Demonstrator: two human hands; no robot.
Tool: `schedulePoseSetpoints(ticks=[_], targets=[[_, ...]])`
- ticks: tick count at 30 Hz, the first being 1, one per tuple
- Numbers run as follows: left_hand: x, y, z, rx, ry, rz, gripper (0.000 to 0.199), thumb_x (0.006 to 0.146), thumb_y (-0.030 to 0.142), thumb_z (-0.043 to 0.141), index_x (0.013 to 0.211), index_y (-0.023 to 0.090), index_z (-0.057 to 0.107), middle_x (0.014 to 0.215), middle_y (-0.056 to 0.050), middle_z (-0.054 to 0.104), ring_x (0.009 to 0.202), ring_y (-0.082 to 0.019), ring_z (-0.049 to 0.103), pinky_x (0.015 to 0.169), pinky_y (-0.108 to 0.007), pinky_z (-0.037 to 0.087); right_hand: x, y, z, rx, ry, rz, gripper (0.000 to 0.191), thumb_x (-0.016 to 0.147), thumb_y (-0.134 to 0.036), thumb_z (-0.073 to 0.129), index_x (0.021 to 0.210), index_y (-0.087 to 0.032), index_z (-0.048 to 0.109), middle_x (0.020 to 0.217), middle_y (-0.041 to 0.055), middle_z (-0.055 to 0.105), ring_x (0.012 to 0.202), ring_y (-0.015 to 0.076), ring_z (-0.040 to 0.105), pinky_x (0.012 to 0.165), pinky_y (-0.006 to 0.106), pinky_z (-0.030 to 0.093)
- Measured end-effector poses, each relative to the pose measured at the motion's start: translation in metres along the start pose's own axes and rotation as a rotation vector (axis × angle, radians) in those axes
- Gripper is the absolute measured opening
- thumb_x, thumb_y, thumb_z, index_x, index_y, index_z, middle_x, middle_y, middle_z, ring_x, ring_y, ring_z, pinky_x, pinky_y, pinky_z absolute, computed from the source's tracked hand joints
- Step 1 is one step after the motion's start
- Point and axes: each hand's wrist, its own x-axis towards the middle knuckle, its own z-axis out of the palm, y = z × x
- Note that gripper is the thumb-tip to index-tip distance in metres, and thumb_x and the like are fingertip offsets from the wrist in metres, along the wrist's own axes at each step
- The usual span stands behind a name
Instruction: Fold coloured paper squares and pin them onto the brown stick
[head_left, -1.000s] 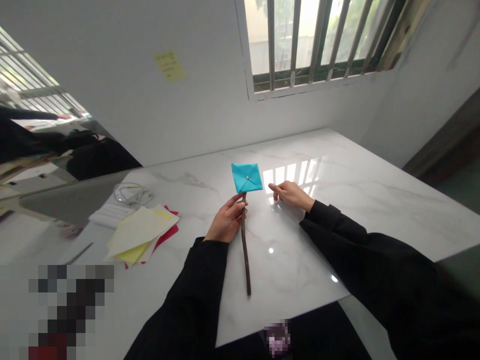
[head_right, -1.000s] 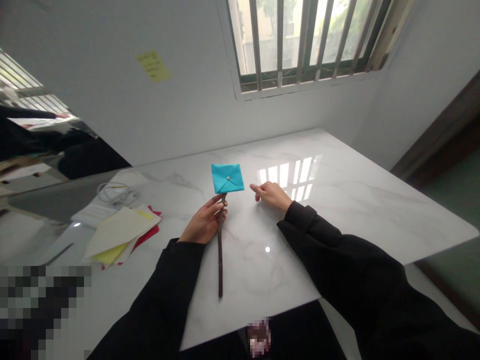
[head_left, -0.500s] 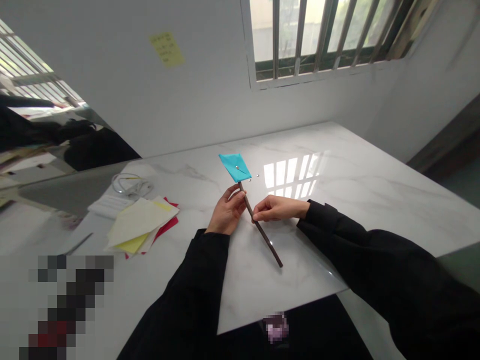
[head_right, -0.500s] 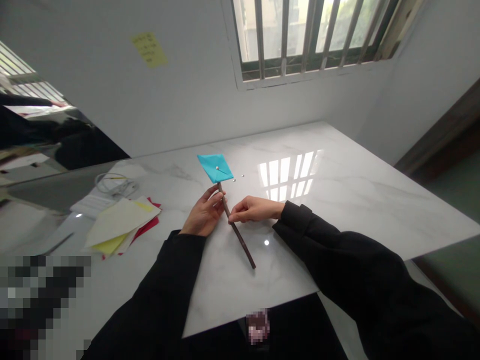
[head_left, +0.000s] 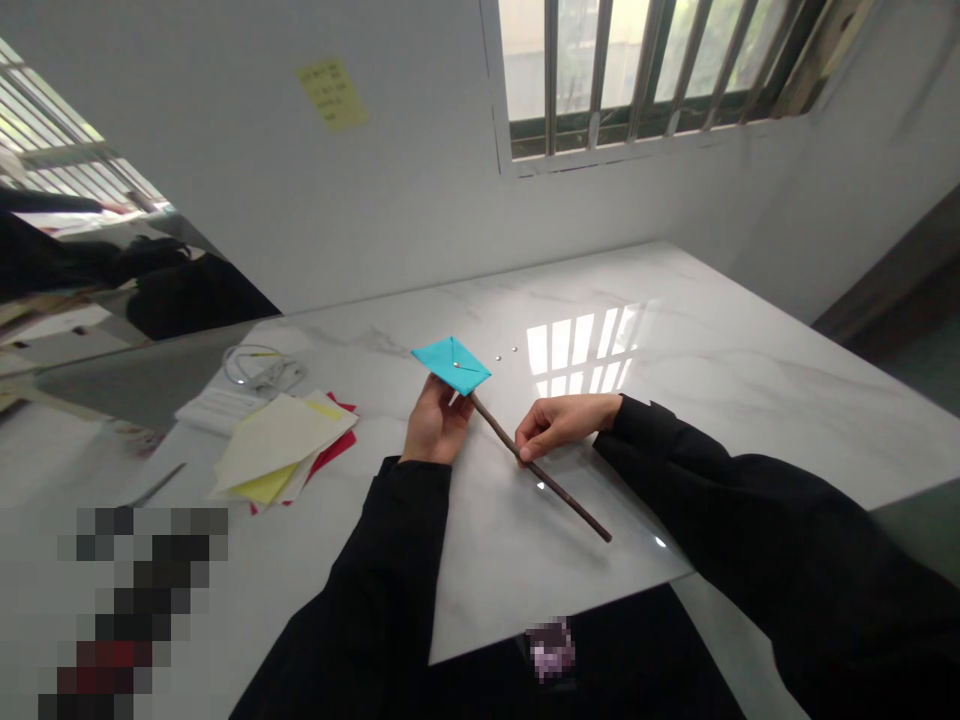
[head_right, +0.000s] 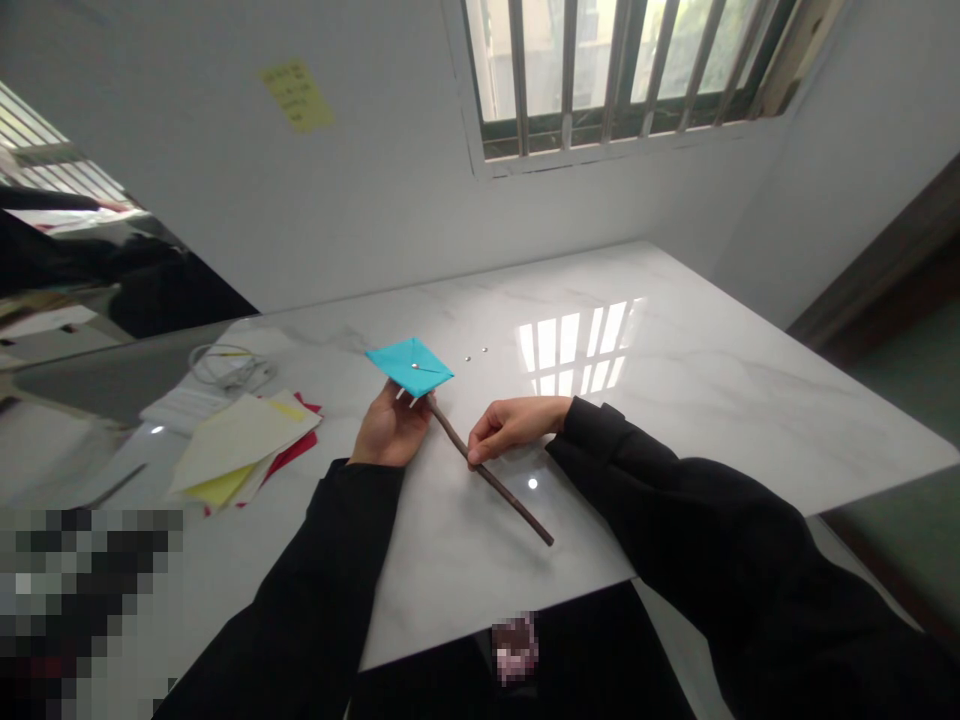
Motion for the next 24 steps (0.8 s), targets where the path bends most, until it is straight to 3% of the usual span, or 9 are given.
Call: schedulePoseSetpoints(ticks=[5,10,17,20,24], targets=[[0.003,-0.002,-0.003,0.006,-0.053,0.036,0.028,0.068,0.021,0.093,0.085,0.019,0.071,0.081,0.002,0.071,0.07,-0.01,0.064,0.061,-0.019,0.053,-0.001,-0.001,0.0,-0.013,-0.026,0.005,0.04,0.089,-0.052,0.076,0.098,-0.014,0.078,0.074,-0.0023,0.063,0.065,0.0078,0.046,0.062,0.024,0.032],[0.003,-0.004,-0.003,0.021,-0.071,0.023,0.025,0.071,0.023,0.092,0.087,0.018,0.073,0.083,0.001,0.072,0.073,-0.01,0.065,0.062,-0.018,0.053,-0.001,0.0,0.0,0.001,-0.028,0.004,0.038,0.089,-0.05,0.078,0.102,-0.014,0.078,0.078,-0.0012,0.065,0.067,0.0077,0.049,0.063,0.023,0.035],[0.0,-0.005,0.001,0.023,-0.046,-0.004,0.011,0.082,0.021,0.082,0.083,0.018,0.072,0.081,-0.001,0.071,0.071,-0.011,0.063,0.064,-0.02,0.053,0.003,0.002,-0.002,0.224,0.145,0.051,0.031,0.096,-0.04,0.074,0.115,-0.016,0.073,0.069,-0.0061,0.05,0.056,0.0055,0.037,0.05,0.02,0.028],[-0.003,-0.006,0.004,0.039,-0.063,-0.029,0.009,0.086,0.022,0.079,0.082,0.017,0.072,0.078,-0.001,0.069,0.068,-0.011,0.061,0.064,-0.022,0.053,0.005,0.001,-0.001,0.374,0.266,0.057,0.028,0.1,-0.036,0.069,0.122,-0.018,0.07,0.075,-0.004,0.056,0.057,0.0051,0.043,0.05,0.017,0.037],[-0.007,-0.006,0.006,0.071,-0.102,-0.05,0.013,0.085,0.024,0.081,0.08,0.016,0.071,0.079,-0.001,0.069,0.069,-0.011,0.062,0.066,-0.022,0.052,0.006,0.0,0.0,0.553,0.407,0.078,0.029,0.102,-0.033,0.066,0.126,-0.018,0.065,0.094,0.003,0.068,0.072,0.0077,0.064,0.065,0.016,0.057]])
